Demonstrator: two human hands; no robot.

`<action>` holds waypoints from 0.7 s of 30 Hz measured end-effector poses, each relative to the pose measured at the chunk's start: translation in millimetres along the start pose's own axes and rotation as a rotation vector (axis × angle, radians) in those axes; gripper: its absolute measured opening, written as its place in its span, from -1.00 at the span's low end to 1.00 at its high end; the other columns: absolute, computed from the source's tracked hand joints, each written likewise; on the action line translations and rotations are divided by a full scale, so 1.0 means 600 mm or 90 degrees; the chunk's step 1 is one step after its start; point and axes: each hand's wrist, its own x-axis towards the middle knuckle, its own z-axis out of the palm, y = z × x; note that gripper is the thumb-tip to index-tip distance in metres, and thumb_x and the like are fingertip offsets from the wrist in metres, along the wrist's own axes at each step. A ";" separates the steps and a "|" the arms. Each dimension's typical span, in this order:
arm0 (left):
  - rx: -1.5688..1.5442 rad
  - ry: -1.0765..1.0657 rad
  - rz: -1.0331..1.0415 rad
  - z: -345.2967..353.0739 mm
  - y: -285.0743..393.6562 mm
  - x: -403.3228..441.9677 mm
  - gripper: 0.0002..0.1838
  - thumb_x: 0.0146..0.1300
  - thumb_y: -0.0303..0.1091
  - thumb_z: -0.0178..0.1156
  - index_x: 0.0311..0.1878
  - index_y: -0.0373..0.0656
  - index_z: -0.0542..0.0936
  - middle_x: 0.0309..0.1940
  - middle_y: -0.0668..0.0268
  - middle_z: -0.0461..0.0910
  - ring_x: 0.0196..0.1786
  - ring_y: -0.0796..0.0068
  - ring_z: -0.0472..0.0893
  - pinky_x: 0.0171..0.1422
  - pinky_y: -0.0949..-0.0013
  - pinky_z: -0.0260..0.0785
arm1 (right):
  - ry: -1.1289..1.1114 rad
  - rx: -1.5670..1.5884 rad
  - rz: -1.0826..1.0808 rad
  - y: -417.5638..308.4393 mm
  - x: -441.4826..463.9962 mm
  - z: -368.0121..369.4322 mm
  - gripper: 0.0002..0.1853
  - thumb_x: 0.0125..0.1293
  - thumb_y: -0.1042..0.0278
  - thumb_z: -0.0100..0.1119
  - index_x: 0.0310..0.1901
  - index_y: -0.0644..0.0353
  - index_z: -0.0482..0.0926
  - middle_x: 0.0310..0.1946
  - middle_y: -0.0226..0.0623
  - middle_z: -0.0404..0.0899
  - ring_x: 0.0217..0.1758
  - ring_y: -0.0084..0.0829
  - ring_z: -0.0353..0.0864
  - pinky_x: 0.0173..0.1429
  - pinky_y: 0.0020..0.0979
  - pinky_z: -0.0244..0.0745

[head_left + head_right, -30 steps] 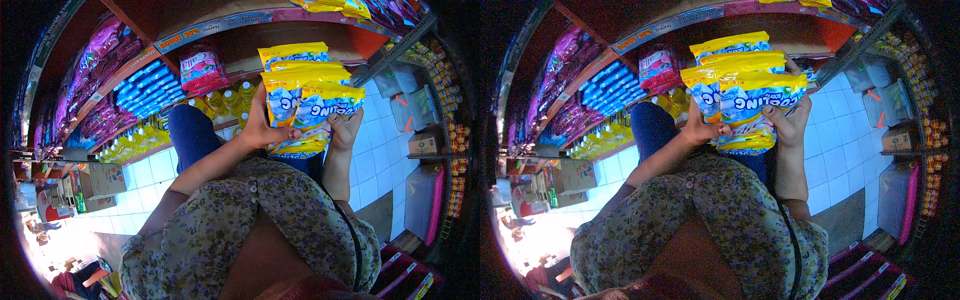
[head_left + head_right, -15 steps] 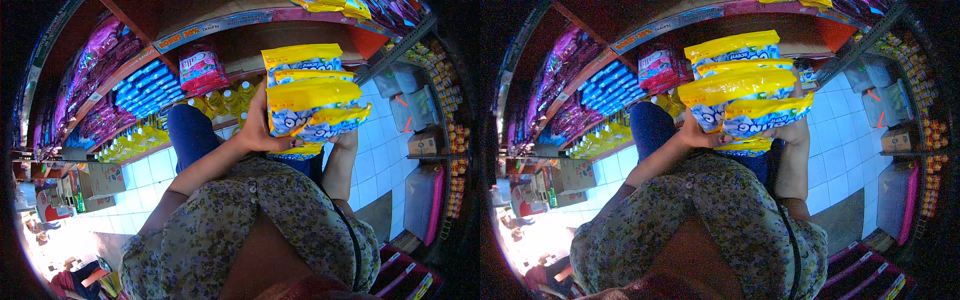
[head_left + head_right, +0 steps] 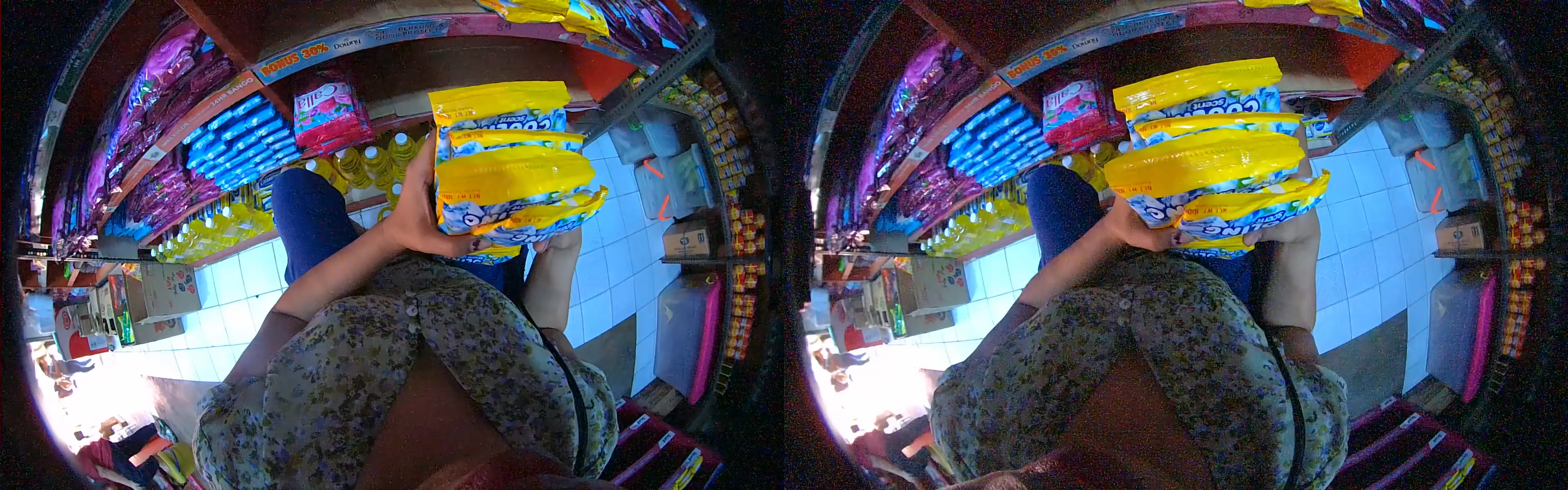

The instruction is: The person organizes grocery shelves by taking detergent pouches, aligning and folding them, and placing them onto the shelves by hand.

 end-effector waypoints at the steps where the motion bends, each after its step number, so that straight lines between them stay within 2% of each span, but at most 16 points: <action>1: -0.001 0.003 -0.003 -0.001 0.000 0.000 0.12 -0.40 -0.40 0.39 0.30 -0.28 -0.06 0.14 0.18 0.27 0.18 0.41 0.31 0.27 0.31 0.10 | 0.080 0.018 0.028 0.004 -0.001 -0.007 0.08 -0.47 0.12 0.57 0.20 0.23 0.20 0.08 -0.30 0.40 0.13 -0.34 0.38 0.17 -0.27 0.31; 2: -0.002 0.004 -0.004 -0.001 -0.001 -0.001 0.12 -0.40 -0.40 0.39 0.30 -0.28 -0.06 0.13 0.18 0.27 0.18 0.41 0.31 0.27 0.31 0.10 | -0.030 -0.047 -0.005 -0.033 0.007 0.037 0.07 -0.49 0.10 0.57 0.18 0.24 0.23 0.06 -0.31 0.41 0.11 -0.35 0.39 0.16 -0.28 0.32; 5: -0.029 0.018 0.011 -0.003 -0.009 -0.002 0.10 -0.39 -0.42 0.39 0.29 -0.28 -0.05 0.13 0.18 0.28 0.18 0.40 0.31 0.27 0.30 0.10 | 0.084 0.518 -0.030 -0.045 0.008 0.156 0.09 -0.52 0.06 0.56 0.17 0.26 0.23 0.05 -0.31 0.42 0.11 -0.36 0.40 0.12 -0.29 0.35; 6: -0.038 0.022 0.016 -0.003 -0.011 -0.002 0.10 -0.38 -0.43 0.38 0.29 -0.28 -0.04 0.13 0.18 0.28 0.18 0.39 0.31 0.27 0.30 0.10 | -0.047 0.181 -0.048 -0.057 0.022 0.115 0.09 -0.51 0.06 0.56 0.17 0.26 0.23 0.05 -0.30 0.41 0.11 -0.36 0.40 0.13 -0.29 0.35; 9: 0.041 0.015 0.075 -0.006 -0.010 0.003 0.07 -0.36 -0.46 0.38 0.28 -0.29 -0.03 0.12 0.17 0.28 0.18 0.38 0.31 0.28 0.29 0.09 | -0.169 -0.166 -0.064 -0.062 0.030 0.093 0.13 -0.48 0.07 0.57 0.20 0.26 0.13 0.08 -0.28 0.37 0.12 -0.34 0.38 0.14 -0.29 0.33; 13: -0.029 0.047 0.053 -0.001 -0.003 0.008 0.03 -0.34 -0.46 0.39 0.26 -0.31 0.00 0.12 0.17 0.28 0.18 0.39 0.30 0.29 0.29 0.07 | -0.123 -0.188 -0.070 -0.062 0.044 0.123 0.20 -0.45 0.12 0.59 0.25 0.22 -0.02 0.09 -0.24 0.33 0.13 -0.32 0.37 0.18 -0.26 0.30; 15: -0.050 0.063 0.022 -0.004 -0.006 0.012 0.04 -0.34 -0.45 0.40 0.26 -0.31 0.01 0.13 0.17 0.28 0.18 0.39 0.30 0.29 0.30 0.07 | -0.097 -0.134 -0.031 -0.076 0.049 0.167 0.23 -0.39 0.19 0.55 0.29 0.25 -0.14 0.15 -0.18 0.20 0.20 -0.28 0.24 0.23 -0.29 0.22; 16: -0.067 0.077 0.009 -0.006 -0.015 0.011 0.04 -0.34 -0.44 0.41 0.26 -0.30 0.01 0.13 0.18 0.28 0.18 0.39 0.30 0.29 0.30 0.06 | -0.086 -0.157 -0.040 -0.075 0.047 0.171 0.17 -0.33 0.11 0.52 0.26 0.28 -0.10 0.12 -0.17 0.22 0.19 -0.29 0.26 0.22 -0.29 0.22; 21: -0.042 0.098 -0.027 -0.016 -0.028 0.008 0.05 -0.32 -0.44 0.41 0.28 -0.29 -0.01 0.14 0.20 0.28 0.19 0.40 0.27 0.30 0.30 0.05 | -0.070 -0.154 0.000 -0.060 0.047 0.161 0.14 -0.30 0.05 0.51 0.24 0.30 -0.08 0.07 -0.19 0.29 0.13 -0.33 0.34 0.18 -0.33 0.27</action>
